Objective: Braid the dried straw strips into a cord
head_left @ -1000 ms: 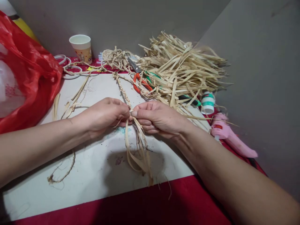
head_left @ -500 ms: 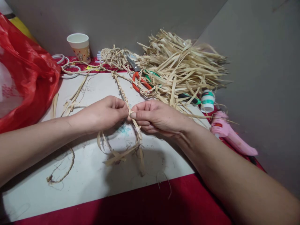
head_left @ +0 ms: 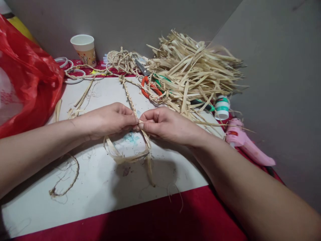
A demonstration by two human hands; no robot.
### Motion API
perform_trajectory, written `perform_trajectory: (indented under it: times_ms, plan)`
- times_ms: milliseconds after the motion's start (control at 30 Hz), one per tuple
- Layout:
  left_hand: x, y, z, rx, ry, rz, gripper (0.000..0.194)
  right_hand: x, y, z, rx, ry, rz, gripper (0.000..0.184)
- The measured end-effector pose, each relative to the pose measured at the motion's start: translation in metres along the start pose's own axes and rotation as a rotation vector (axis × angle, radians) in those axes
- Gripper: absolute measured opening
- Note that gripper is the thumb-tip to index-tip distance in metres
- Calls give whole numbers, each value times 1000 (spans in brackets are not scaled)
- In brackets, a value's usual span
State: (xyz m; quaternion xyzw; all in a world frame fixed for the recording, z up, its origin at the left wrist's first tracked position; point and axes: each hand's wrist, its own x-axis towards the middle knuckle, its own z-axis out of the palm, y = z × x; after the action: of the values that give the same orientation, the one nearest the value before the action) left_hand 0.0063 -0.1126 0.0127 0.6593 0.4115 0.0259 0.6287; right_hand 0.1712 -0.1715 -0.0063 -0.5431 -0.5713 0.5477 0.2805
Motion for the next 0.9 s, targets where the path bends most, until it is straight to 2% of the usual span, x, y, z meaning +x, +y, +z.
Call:
perform_trajectory:
  times_ms: [133, 267, 400, 533, 633, 767, 833, 900]
  plan:
    - [3, -5, -1, -52, 3, 21, 25, -2, -2, 2, -153, 58, -50, 18]
    - [2, -8, -1, -50, 22, 47, 22, -3, -4, 0, -208, 3, -72, 21]
    - [2, -10, -2, 33, 49, 87, 22, -3, -7, -3, -297, -27, -75, 21]
    - [2, -12, -3, 144, 72, 159, 20, -4, -13, -2, -423, 5, -72, 24]
    - [-1, -11, -1, 201, 84, 199, 21, -2, -13, 0, -293, -37, 5, 24]
    - [-5, -9, 3, 266, 130, 213, 21, 2, -6, 2, 125, -113, 155, 15]
    - [-5, -9, 5, 270, 143, 213, 20, 4, -4, 6, 259, -103, 190, 14]
    - [-5, -11, 5, 237, 145, 201, 19, 3, -4, 11, 285, -58, 199, 15]
